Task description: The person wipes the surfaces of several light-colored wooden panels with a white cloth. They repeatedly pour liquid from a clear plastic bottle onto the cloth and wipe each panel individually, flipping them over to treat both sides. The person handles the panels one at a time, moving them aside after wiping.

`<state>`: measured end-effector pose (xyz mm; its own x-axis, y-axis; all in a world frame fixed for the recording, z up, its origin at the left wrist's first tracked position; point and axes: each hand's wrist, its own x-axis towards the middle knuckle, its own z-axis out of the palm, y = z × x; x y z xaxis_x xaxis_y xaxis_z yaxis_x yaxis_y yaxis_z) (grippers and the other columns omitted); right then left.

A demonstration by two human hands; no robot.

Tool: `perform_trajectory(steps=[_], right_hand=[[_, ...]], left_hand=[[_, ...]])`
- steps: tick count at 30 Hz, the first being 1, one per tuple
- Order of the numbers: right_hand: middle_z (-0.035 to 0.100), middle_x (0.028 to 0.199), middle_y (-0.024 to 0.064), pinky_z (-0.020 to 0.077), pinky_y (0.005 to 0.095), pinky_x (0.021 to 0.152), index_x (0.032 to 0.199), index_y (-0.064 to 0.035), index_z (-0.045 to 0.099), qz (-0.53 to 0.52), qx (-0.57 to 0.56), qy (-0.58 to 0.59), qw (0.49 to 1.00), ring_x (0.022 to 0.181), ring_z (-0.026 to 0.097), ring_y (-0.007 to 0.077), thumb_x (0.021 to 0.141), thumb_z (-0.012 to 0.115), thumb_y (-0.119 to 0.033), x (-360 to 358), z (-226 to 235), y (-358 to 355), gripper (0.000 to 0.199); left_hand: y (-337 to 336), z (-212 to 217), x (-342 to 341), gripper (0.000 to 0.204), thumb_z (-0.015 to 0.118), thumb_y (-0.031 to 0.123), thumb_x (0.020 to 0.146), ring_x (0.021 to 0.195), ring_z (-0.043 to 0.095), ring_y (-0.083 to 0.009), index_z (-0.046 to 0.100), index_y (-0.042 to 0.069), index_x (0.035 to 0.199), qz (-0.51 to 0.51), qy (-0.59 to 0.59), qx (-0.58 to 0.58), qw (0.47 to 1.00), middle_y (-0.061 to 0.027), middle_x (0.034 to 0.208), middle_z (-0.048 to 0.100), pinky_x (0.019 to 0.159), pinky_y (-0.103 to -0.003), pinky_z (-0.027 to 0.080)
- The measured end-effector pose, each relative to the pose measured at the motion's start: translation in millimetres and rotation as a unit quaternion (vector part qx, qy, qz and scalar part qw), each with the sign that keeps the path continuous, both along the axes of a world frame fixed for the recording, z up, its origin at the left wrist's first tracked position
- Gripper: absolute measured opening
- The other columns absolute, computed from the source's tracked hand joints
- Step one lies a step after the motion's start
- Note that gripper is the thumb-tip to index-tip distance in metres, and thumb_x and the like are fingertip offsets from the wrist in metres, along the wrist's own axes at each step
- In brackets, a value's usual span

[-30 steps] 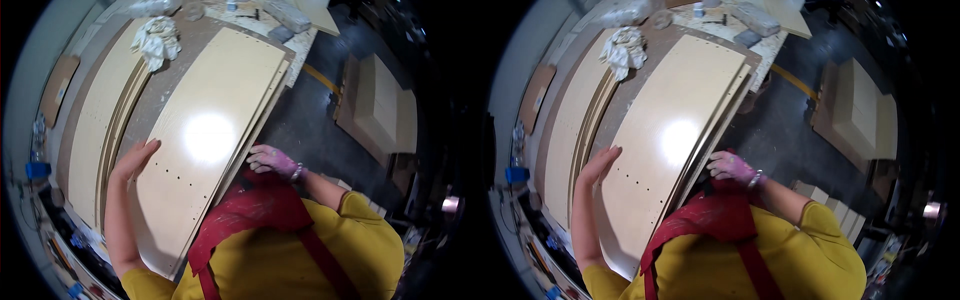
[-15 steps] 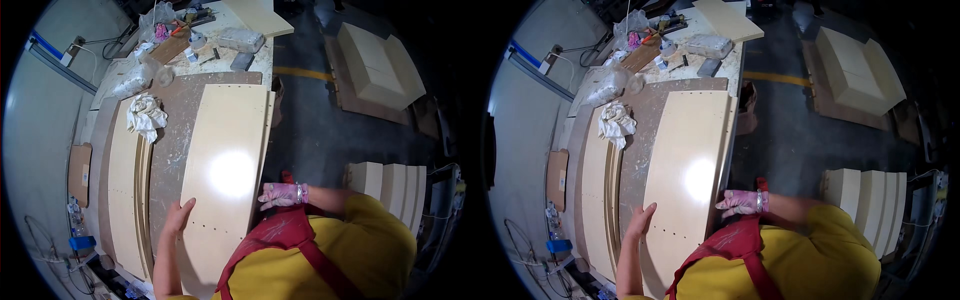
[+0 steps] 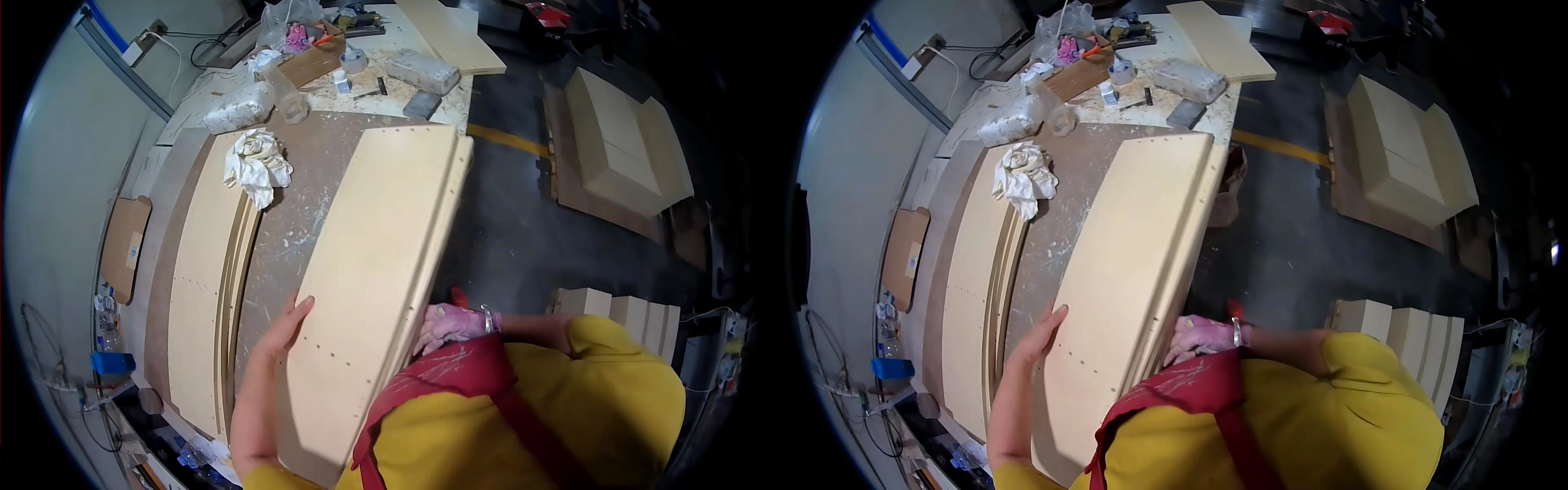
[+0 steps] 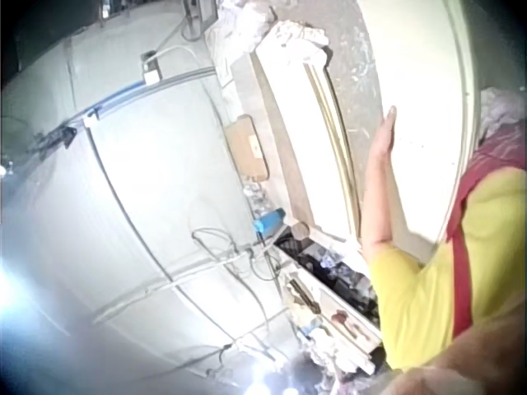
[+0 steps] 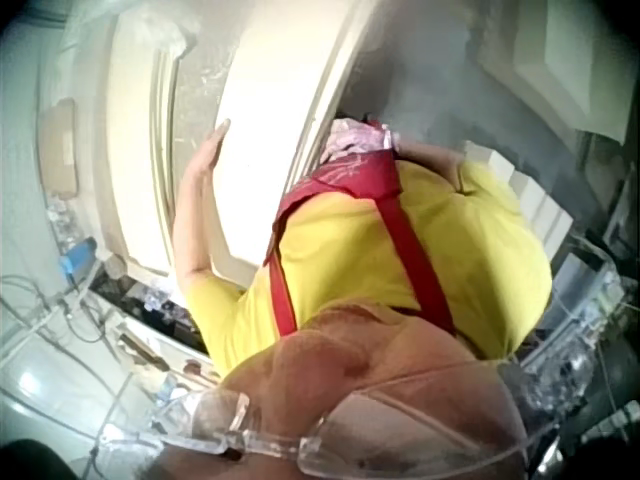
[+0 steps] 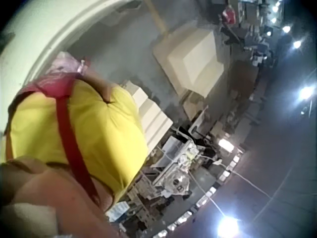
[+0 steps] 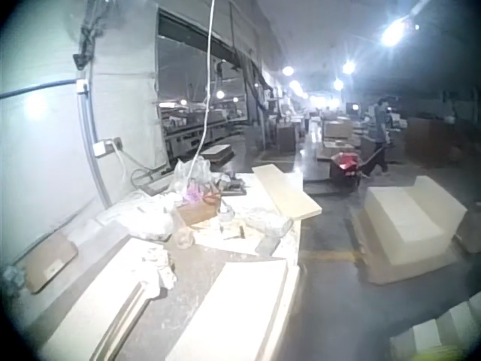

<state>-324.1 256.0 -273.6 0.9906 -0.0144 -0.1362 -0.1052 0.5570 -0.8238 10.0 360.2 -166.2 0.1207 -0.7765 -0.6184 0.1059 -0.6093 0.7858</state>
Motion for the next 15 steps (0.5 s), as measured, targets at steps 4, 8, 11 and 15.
perform_trajectory(steps=[4, 8, 11, 15], right_hand=[[0.063, 0.106, 0.0194, 0.0534, 0.0368, 0.085, 0.121, 0.0041, 0.046, -0.067, 0.061, 0.086, 0.992, 0.103, 0.063, 0.0294, 0.085, 0.055, -0.003, 35.5, 92.7, -2.2, 0.038], [0.064, 0.088, 0.0132, 0.0529, 0.0323, 0.078, 0.114, 0.0045, 0.048, -0.088, 0.007, 0.048, 0.995, 0.095, 0.066, 0.0267, 0.086, 0.059, -0.009, 61.3, 106.7, -1.7, 0.033], [0.066, 0.092, 0.0133, 0.0505, 0.0278, 0.071, 0.117, 0.0037, 0.048, -0.099, -0.013, 0.040, 0.994, 0.088, 0.066, 0.0199, 0.087, 0.058, -0.013, 79.7, 108.0, -1.4, 0.035], [0.067, 0.095, 0.0129, 0.0469, 0.0237, 0.063, 0.096, -0.0006, 0.049, -0.076, -0.087, 0.030, 0.993, 0.072, 0.057, 0.0097, 0.089, 0.058, -0.018, 104.1, 131.4, -7.9, 0.021]], left_hand=[[-3.4, -4.2, 12.4, 0.055, 0.039, 0.041, 0.099, 0.128, 0.039, -0.0289, 0.037, 0.005, 0.141, -0.101, -0.312, -0.140, 0.934, -0.0203, 0.140, 0.037, 0.107, -0.036, 0.030], [-11.5, -10.9, 40.0, 0.047, 0.037, 0.037, 0.099, 0.121, 0.044, -0.0345, 0.050, 0.007, 0.132, -0.108, -0.413, -0.144, 0.893, -0.0222, 0.130, 0.043, 0.104, -0.039, 0.033], [-14.2, -16.1, 66.7, 0.043, 0.038, 0.033, 0.099, 0.113, 0.049, -0.0356, 0.055, 0.005, 0.127, -0.131, -0.433, -0.134, 0.881, -0.0197, 0.122, 0.050, 0.099, -0.041, 0.038], [-11.6, -35.9, 98.2, 0.038, 0.042, 0.025, 0.098, 0.111, 0.053, -0.0357, 0.056, 0.004, 0.126, -0.168, -0.413, -0.073, 0.892, -0.0185, 0.117, 0.058, 0.097, -0.038, 0.041]])
